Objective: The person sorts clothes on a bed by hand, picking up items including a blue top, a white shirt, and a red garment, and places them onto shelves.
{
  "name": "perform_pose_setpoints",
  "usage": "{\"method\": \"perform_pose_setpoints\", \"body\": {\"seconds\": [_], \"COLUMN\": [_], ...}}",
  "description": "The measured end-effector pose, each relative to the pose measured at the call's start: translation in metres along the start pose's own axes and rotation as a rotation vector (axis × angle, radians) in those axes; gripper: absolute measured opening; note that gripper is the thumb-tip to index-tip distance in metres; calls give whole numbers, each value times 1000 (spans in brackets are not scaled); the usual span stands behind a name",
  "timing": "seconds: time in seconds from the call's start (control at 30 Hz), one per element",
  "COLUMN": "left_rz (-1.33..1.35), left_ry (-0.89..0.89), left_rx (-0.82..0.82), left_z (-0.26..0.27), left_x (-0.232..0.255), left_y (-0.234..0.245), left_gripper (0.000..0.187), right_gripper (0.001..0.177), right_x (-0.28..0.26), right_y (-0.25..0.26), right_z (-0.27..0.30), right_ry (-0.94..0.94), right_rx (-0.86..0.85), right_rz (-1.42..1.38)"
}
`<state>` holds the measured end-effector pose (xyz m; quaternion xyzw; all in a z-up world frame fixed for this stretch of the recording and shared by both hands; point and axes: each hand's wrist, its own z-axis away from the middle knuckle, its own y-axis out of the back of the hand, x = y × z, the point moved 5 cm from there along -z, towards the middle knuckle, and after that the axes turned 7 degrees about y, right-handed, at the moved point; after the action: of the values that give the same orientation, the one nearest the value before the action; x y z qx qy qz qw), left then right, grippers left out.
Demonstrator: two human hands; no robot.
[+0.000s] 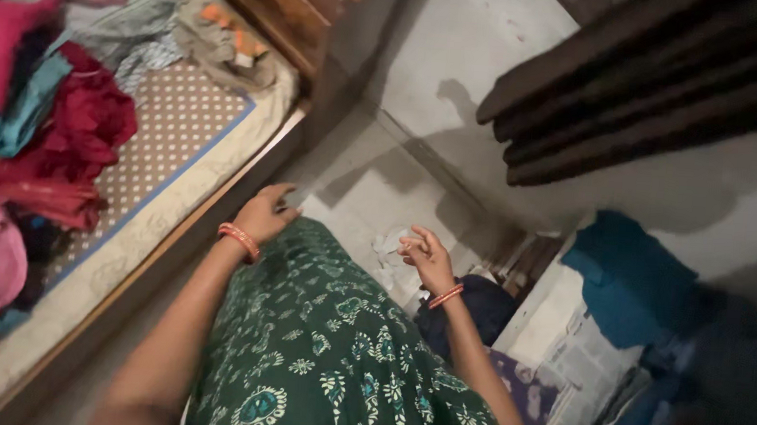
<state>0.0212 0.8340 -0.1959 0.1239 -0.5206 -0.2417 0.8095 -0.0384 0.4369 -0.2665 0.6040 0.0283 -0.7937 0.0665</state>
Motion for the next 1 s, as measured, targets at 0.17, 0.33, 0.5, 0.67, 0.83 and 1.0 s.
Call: {"method": "perform_pose_setpoints", "body": {"seconds": [0.17,0.33,0.5,0.67,0.83,1.0], "left_rz": [-16,91,159,236,410,502], "left_ry": [122,156,159,132,211,304], "left_rx": [144,249,379,527,672,794], "left_z": [45,68,89,138,202,256], "left_x": [-64,-102,-120,-165,-234,-307], "left_y": [35,62,101,159,210,237], "left_gripper": [60,60,58,58,58,56], "right_gripper": [53,54,53,47,49,49], "right_x": [-11,-21,-30,-48,-62,-71], "right_y": [-31,-69,-118,-193,-286,-371], "right_z": [-23,-44,-59,-72,-68,-61], "right_ry": [-19,-5,-15,36,58,38], "right_rx": [-118,-231,-339,-435,-578,-700], "right_rz": [31,12,110,175,234,301]}}
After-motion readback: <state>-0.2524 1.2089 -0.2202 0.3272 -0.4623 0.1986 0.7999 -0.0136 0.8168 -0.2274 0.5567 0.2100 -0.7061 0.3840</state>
